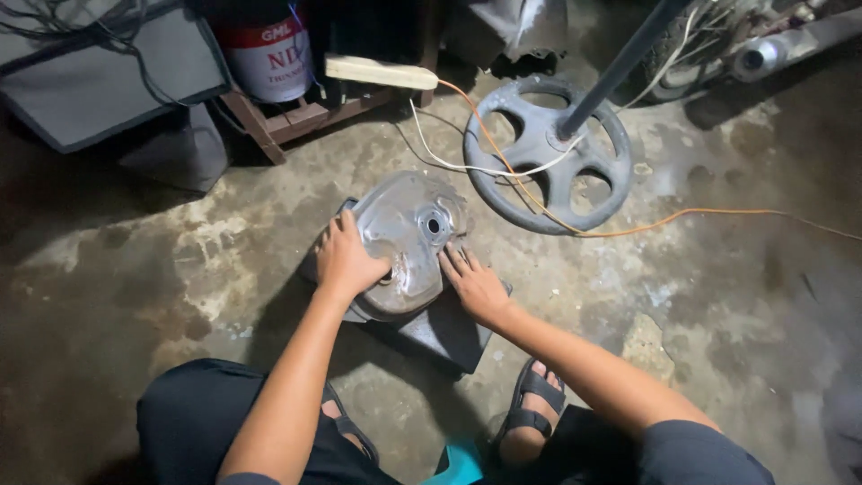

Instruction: The person sits on the floor and uses a sanding block to smooth the surface of a round metal object. They hold the object steady with their left hand while rubbing the sanding block over its surface with their right hand.

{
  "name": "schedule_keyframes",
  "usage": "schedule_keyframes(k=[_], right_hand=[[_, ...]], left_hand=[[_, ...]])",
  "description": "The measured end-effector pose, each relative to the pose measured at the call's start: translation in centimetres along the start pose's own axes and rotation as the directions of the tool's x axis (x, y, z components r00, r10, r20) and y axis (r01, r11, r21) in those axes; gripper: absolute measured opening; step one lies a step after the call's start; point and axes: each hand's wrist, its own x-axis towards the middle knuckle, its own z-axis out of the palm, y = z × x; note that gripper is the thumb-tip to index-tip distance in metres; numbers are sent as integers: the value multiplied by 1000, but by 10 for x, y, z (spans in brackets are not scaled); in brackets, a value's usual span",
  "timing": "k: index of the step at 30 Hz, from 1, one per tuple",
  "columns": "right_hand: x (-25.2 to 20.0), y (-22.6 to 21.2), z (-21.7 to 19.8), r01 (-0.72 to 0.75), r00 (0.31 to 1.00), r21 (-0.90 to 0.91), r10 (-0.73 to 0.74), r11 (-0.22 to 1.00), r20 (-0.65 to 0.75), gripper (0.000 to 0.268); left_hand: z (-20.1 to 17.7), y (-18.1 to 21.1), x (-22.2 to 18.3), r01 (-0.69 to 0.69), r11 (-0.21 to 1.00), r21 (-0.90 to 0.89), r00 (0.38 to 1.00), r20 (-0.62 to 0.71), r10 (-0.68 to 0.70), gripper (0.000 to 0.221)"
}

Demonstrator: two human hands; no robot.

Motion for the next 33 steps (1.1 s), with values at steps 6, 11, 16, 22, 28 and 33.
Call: schedule_keyframes(k=[6,11,16,22,28,33], right_hand=[[4,-18,-5,-87,996,62,89,994,-19,72],[13,-37,-4,-260,963,121,248,958,110,81],[11,-64,3,-460,884,234,415,857,216,85],[-20,-126,-32,-575,811,324,473,751,343,91],[-34,-131,-20,-536,840,350,443,768,314,108],[-43,-129,-5,-420,904,372,417,828,93,98]], left_hand=[[-11,16,-10,-68,998,-4,994,-91,67,85],[-27,9,-9,-115,992,-49,987,105,120,98],[-33,-3,4,-177,980,-94,967,168,190,105],[-47,-19,9,-282,953,-108,911,281,301,112],[-40,-29,2,-327,933,-149,923,162,349,111],[-40,-44,-9,-357,898,-258,924,43,380,120]])
